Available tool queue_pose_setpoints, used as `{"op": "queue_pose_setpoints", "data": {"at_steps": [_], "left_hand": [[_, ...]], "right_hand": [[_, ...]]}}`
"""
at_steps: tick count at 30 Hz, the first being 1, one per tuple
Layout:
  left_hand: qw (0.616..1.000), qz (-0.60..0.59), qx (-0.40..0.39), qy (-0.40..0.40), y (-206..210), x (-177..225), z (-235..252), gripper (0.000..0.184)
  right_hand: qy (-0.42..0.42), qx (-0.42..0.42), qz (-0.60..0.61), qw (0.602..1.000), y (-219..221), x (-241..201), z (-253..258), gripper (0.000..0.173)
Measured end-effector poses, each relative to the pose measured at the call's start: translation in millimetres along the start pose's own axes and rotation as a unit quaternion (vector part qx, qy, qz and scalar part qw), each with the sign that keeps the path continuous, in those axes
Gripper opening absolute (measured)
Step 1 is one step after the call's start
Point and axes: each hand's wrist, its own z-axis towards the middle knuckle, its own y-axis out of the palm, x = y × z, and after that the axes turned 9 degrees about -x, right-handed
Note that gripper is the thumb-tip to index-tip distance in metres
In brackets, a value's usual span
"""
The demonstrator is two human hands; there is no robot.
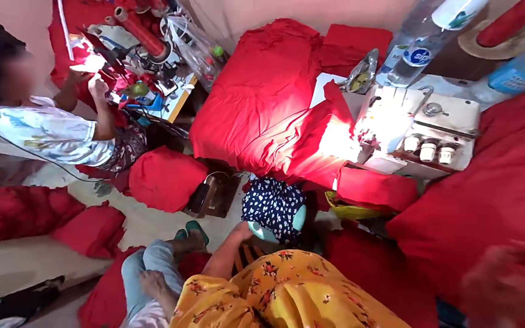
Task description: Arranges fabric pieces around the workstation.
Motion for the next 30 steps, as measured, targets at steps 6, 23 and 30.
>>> {"op": "queue_pose_setpoints", "data": {"at_steps": [6, 23, 30], "left_hand": [[0.997, -0.056, 0.044, -0.009, -1.1, -38.4, 51.3, 0.05], [0.961, 0.244, 0.081, 0.101, 11.9, -14.8, 165.4, 0.044], [0.954, 0.286, 0.004, 0.092, 28.5, -19.6, 144.1, 0.046]], "right_hand": [[0.118, -0.536, 0.216, 0.808, 183.0, -69.5, -73.7, 0.037], [0.151, -0.781, -0.019, 0.605, 347.8, -87.5, -245.1, 0.066], [0.193, -0.766, 0.006, 0.613, 340.1, -91.9, -247.2, 0.059]]}}
